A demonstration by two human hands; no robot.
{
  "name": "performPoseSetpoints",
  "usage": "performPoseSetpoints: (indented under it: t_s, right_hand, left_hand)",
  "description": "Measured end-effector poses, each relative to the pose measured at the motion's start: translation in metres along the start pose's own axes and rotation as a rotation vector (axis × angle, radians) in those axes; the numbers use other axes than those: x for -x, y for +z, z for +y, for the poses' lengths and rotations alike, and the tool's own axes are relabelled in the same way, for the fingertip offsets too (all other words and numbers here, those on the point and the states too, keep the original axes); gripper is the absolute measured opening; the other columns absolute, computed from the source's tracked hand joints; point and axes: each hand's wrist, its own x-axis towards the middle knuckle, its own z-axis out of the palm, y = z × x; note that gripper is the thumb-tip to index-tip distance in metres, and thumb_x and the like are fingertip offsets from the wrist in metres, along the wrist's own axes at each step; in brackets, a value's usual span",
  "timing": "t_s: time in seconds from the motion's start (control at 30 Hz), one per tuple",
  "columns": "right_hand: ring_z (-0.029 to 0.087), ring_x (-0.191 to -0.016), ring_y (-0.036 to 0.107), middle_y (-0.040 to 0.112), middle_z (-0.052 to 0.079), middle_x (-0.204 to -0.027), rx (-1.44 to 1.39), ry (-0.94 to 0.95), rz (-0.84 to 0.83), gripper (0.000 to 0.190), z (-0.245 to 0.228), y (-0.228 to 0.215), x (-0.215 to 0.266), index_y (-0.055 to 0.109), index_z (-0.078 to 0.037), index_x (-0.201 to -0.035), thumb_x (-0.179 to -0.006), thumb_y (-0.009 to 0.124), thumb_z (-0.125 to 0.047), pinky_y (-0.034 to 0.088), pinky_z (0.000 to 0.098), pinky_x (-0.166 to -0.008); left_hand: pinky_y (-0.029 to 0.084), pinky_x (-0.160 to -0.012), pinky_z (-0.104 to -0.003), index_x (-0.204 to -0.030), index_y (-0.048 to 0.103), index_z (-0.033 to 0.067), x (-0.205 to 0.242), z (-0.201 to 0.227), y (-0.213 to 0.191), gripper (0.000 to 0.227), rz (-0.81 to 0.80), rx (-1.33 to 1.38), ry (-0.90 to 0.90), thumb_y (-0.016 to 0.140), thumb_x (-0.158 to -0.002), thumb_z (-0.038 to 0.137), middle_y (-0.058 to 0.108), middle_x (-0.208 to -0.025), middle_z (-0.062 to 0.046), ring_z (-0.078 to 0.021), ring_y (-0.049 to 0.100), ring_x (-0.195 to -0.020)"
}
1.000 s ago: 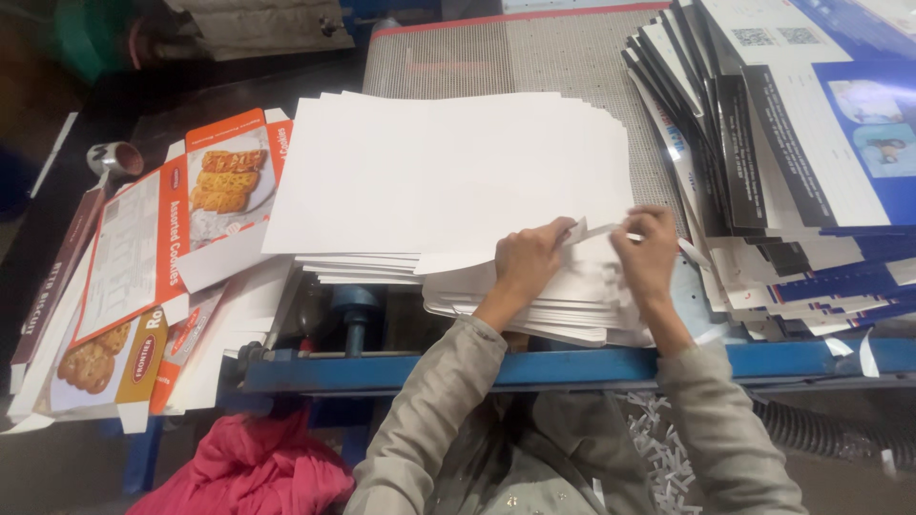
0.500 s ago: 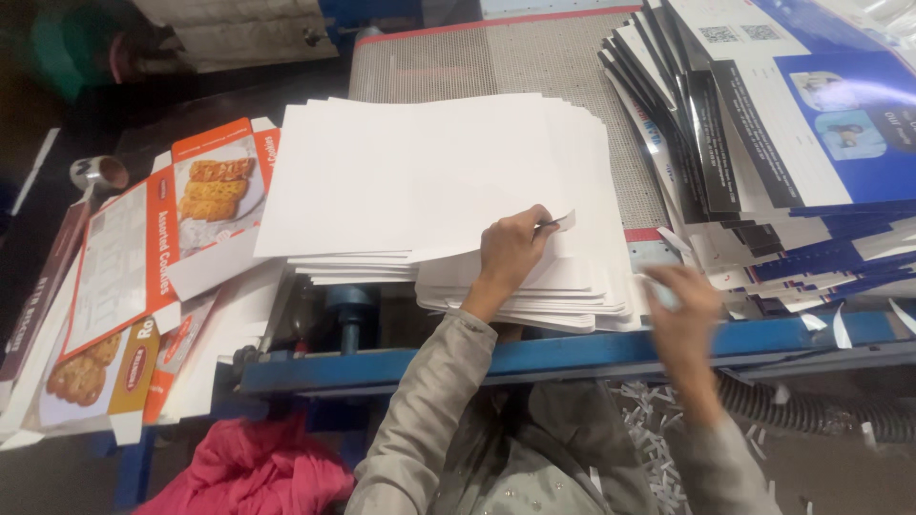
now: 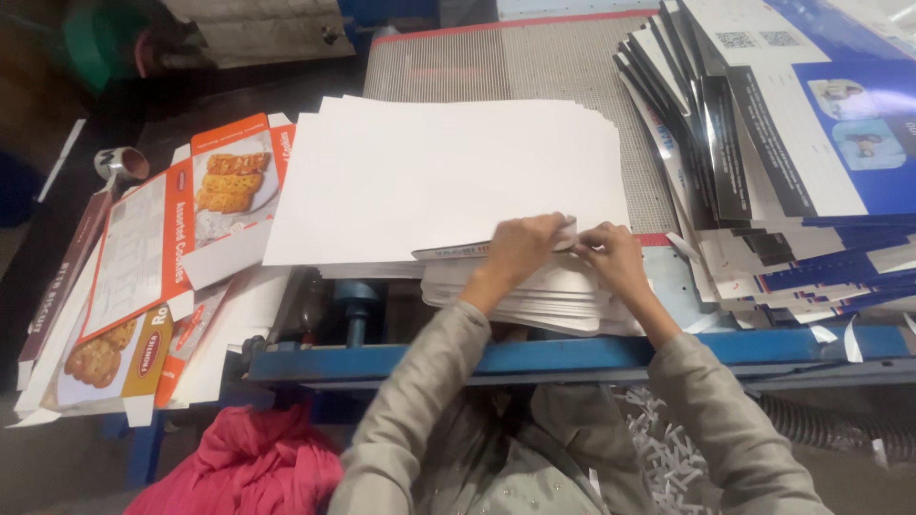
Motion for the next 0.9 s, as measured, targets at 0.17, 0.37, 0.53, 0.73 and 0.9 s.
performPoseSetpoints:
  t_s: [0.17,0.37,0.53,0.73,0.9]
  right_hand:
    - [0.035,-0.085,0.069,0.073,0.004,-0.097,-0.019,0.421,-0.320,0.020,-0.006,-0.004,-0.010,0.076,-0.014,-0.101,-0.087,0.074,-0.028,0.052,0.0471,-0.081]
    - [0.029,-0.102,0.060,0.070,0.007,-0.096,0.422,0.078,-0.205,0.017,-0.036,-0.002,-0.007,0.078,-0.013,-0.088,-0.085,0.065,-0.024,0.039,0.0496,-0.090]
    - [0.027,-0.106,0.062,0.069,0.010,-0.105,0.608,0.052,-0.360,0.019,-0.054,-0.008,-0.015,0.078,-0.015,-0.100,-0.094,0.059,-0.017,0.041,0.0479,-0.100]
    - [0.035,-0.128,0.055,0.050,0.021,-0.144,0.217,-0.451,-0.230,0.058,-0.092,0.046,-0.036,0.054,-0.007,-0.143,-0.086,0.066,-0.017,0.030,0.0591,-0.117]
    - [0.033,-0.131,0.047,0.046,0.018,-0.145,0.095,-0.485,-0.257,0.062,-0.069,0.074,-0.082,0.049,-0.014,-0.143,-0.093,0.066,-0.045,0.026,0.0601,-0.111]
  left_hand:
    - [0.056,-0.092,-0.040,-0.120,0.066,0.0068,0.022,-0.056,-0.019,0.060,-0.061,-0.285,0.005,0.066,-0.086,0.057,0.075,-0.117,-0.009,-0.0244,0.073,-0.105]
    - [0.019,-0.120,-0.059,-0.149,0.048,0.0118,0.016,-0.084,-0.001,0.078,-0.263,-0.358,-0.192,0.047,-0.095,0.068,0.034,-0.161,-0.019,-0.0336,0.023,-0.153]
    - [0.013,-0.118,-0.065,-0.157,0.036,0.0207,0.018,-0.096,0.013,0.083,-0.341,-0.360,-0.264,0.035,-0.093,0.075,0.019,-0.167,-0.018,-0.0343,0.012,-0.155]
    - [0.011,-0.118,-0.065,-0.159,0.033,0.0199,0.021,-0.086,0.001,0.093,-0.347,-0.353,-0.223,0.056,-0.082,0.067,0.015,-0.168,-0.019,-0.0348,0.008,-0.156]
    - [0.009,-0.120,-0.066,-0.154,0.037,0.0250,0.011,-0.076,-0.017,0.076,-0.475,-0.332,-0.266,0.065,-0.088,0.052,0.011,-0.169,-0.017,-0.0349,0.004,-0.157]
